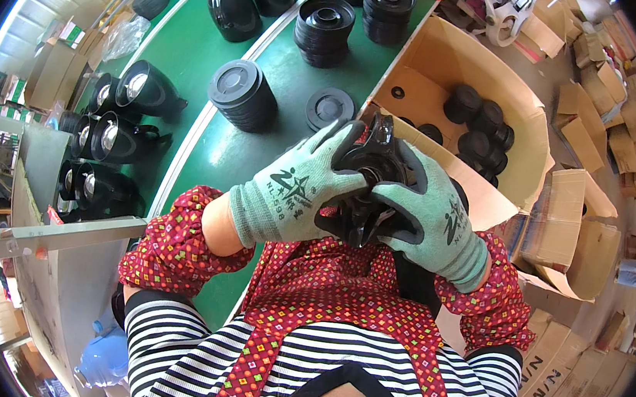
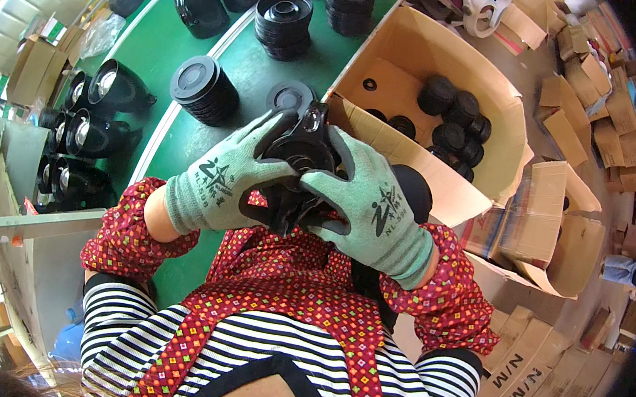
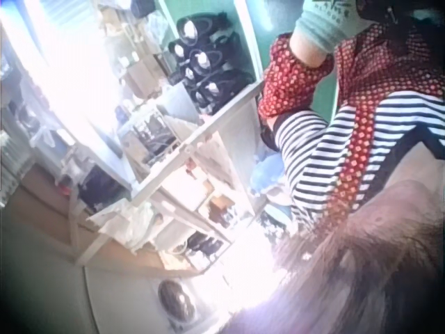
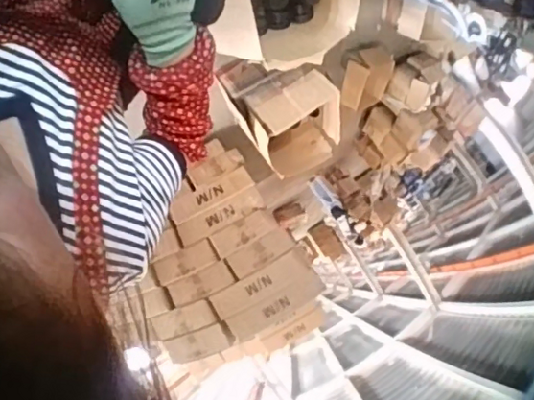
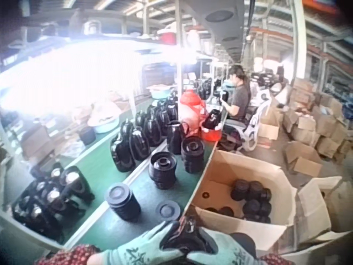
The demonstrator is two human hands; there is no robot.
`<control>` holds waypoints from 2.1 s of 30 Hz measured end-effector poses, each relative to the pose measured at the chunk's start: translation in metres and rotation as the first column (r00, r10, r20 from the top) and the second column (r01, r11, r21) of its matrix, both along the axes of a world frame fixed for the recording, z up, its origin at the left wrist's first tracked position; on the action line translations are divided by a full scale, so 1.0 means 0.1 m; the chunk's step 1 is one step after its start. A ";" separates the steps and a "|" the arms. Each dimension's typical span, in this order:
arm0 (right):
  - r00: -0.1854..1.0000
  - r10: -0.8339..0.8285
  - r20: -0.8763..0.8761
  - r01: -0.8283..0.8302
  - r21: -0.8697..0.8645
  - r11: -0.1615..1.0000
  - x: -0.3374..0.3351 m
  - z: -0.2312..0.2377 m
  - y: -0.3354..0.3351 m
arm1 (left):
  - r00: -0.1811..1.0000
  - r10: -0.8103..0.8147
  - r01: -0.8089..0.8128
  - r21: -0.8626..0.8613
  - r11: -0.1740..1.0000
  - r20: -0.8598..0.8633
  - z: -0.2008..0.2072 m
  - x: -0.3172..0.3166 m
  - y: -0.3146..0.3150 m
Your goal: The person repeatedly picks up black kettle bodies from a green workbench, inserts a metal rod into the spout, and secures a black lid. The person handles kettles one at a time, placing each completed unit back on the bench. The process continues throughout the clip.
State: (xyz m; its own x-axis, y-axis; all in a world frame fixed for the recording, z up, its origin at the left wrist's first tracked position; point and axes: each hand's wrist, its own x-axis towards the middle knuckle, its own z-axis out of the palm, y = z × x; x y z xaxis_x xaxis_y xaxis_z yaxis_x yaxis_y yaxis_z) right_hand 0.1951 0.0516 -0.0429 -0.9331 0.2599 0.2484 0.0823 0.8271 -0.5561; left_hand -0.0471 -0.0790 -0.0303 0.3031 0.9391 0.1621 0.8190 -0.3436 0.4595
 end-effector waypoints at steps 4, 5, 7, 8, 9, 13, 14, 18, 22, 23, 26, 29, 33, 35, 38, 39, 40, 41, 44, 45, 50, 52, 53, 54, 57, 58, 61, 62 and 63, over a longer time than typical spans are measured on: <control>0.998 0.014 -0.059 -0.018 -0.064 0.998 0.03 -0.06 0.02 | 0.993 0.008 -0.009 0.005 1.000 0.120 -0.05 0.03 -0.02; 0.995 -0.011 -0.095 0.000 -0.112 0.994 0.02 -0.07 0.00 | 0.993 0.032 -0.040 0.070 0.997 0.111 0.01 0.04 -0.04; 0.933 -0.132 -0.334 0.017 -0.325 0.946 0.02 -0.20 -0.05 | 0.965 0.152 -0.180 0.120 0.976 0.212 -0.01 0.09 -0.14; 0.897 -0.311 -0.314 0.065 -0.602 0.796 0.08 -0.45 -0.08 | 0.941 0.212 -0.256 0.144 0.956 0.263 -0.05 0.12 -0.21; 0.816 -0.505 -0.282 0.065 -0.823 0.564 0.15 -0.69 -0.11 | 0.902 0.238 -0.331 0.223 0.917 0.361 -0.08 0.20 -0.22; 0.809 -0.547 -0.216 0.329 -0.604 0.725 0.76 -1.26 0.21 | 0.529 0.435 -0.474 -0.172 0.864 0.729 -0.45 0.67 -0.59; 0.818 -0.529 -0.225 0.411 -0.415 0.812 0.93 -1.33 0.29 | 0.642 0.374 -0.406 -0.117 0.906 0.669 -0.57 0.69 -0.64; 0.789 -0.588 0.180 0.536 -0.671 0.513 0.83 -0.62 0.42 | 0.722 0.134 0.140 -0.333 0.933 0.679 -1.01 0.48 -1.11; 0.897 -0.441 0.036 0.412 0.296 0.862 0.47 -0.35 0.34 | 0.840 0.480 -0.480 -0.066 0.875 0.255 -1.09 -0.08 -1.17; 0.889 -0.424 0.173 0.368 0.283 0.886 0.29 -0.39 0.27 | 0.793 0.609 -0.607 -0.042 0.793 0.018 -1.19 -0.24 -1.21; 0.872 -0.361 0.332 0.207 0.418 0.885 -0.15 -0.61 0.02 | 0.706 0.634 -0.697 -0.147 0.702 -0.315 -1.63 -0.61 -1.39; 0.918 -0.171 0.357 0.085 0.246 0.966 -0.33 -0.63 0.03 | 0.681 0.655 -0.691 -0.584 0.427 -0.327 -1.53 -0.68 -1.33; 0.982 0.104 0.160 -0.024 -0.434 0.901 -0.22 -0.50 0.50 | 0.687 0.680 -0.575 -0.379 0.725 0.257 -1.77 -0.81 -1.32; 0.978 0.143 0.149 -0.015 -0.640 0.768 -0.19 -0.47 0.57 | 0.389 0.764 -0.500 -0.579 0.644 0.514 -1.43 -0.64 -1.02; 0.987 0.160 0.015 -0.120 -0.592 0.797 -0.25 -0.48 0.68 | 0.530 0.713 -0.503 -0.507 0.700 0.459 -0.74 -0.46 -0.56; 0.990 0.101 -0.095 -0.132 -0.424 0.896 -0.32 -0.44 0.70 | 0.596 0.668 -0.471 -0.480 0.740 0.445 -0.60 -0.42 -0.43; 0.975 0.058 -0.213 -0.111 -0.244 0.964 -0.39 -0.38 0.72 | 0.660 0.615 -0.433 -0.451 0.780 0.431 -0.45 -0.38 -0.28; 0.962 0.065 -0.265 -0.088 -0.075 0.993 -0.49 -0.23 0.81 | 0.715 0.562 -0.396 -0.422 0.816 0.416 -0.30 -0.34 -0.14; 0.963 0.101 -0.248 -0.077 0.104 0.992 -0.69 -0.33 1.01 | 0.882 0.321 -0.209 -0.321 0.924 0.347 0.10 -0.18 0.32; 0.975 0.093 -0.203 -0.093 0.009 0.996 -0.71 -0.44 1.10 | 0.850 0.307 -0.145 -0.370 0.918 0.428 0.17 -0.16 0.41; 0.940 -0.128 -0.316 -0.060 -0.522 0.851 -0.60 -1.34 1.11 | 0.910 0.125 -0.030 -0.237 0.971 0.396 0.24 -0.15 0.91; 0.860 -0.200 -0.469 -0.167 -0.630 0.759 -0.59 -1.64 0.93 | 0.906 -0.181 0.212 -0.040 0.976 0.382 0.09 -0.10 1.05; 0.871 -0.141 -0.470 -0.266 -0.694 0.669 -0.57 -1.71 0.94 | 0.871 -0.306 0.334 -0.009 0.942 0.384 0.04 -0.01 1.14; 0.879 -0.093 -0.468 -0.342 -0.754 0.560 -0.56 -1.79 0.96 | 0.824 -0.321 0.379 -0.033 0.925 0.467 -0.07 0.11 1.16; 0.841 0.078 -0.535 -0.466 -0.644 0.606 -0.64 -1.74 0.94 | 0.815 -0.269 0.323 -0.017 0.946 0.514 -0.26 0.49 1.13; 0.816 0.128 -0.563 -0.478 -0.533 0.698 -0.70 -1.67 0.93 | 0.860 -0.240 0.264 0.010 0.965 0.451 -0.27 0.63 1.12; 0.752 0.168 -0.638 -0.561 -0.486 0.670 -0.74 -1.71 0.97 | 0.974 -0.033 0.072 -0.170 0.983 0.226 -0.13 1.02 1.13; 0.729 0.171 -0.663 -0.600 -0.498 0.626 -0.76 -1.74 0.96 | 0.987 0.042 -0.016 -0.169 0.985 0.154 -0.14 1.11 1.11; 0.706 0.165 -0.689 -0.628 -0.502 0.594 -0.77 -1.76 0.94 | 0.989 0.035 -0.026 -0.070 0.997 0.144 -0.19 1.13 1.13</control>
State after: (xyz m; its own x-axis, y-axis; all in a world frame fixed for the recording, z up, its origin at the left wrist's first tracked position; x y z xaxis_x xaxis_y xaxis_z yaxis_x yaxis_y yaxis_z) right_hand 0.1185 0.1451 -0.2192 -0.7411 0.1960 0.6421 -0.6431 0.0674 -0.7628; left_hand 0.0661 0.0341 -0.0496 0.2521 0.9578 0.1378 0.7517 -0.2835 0.5955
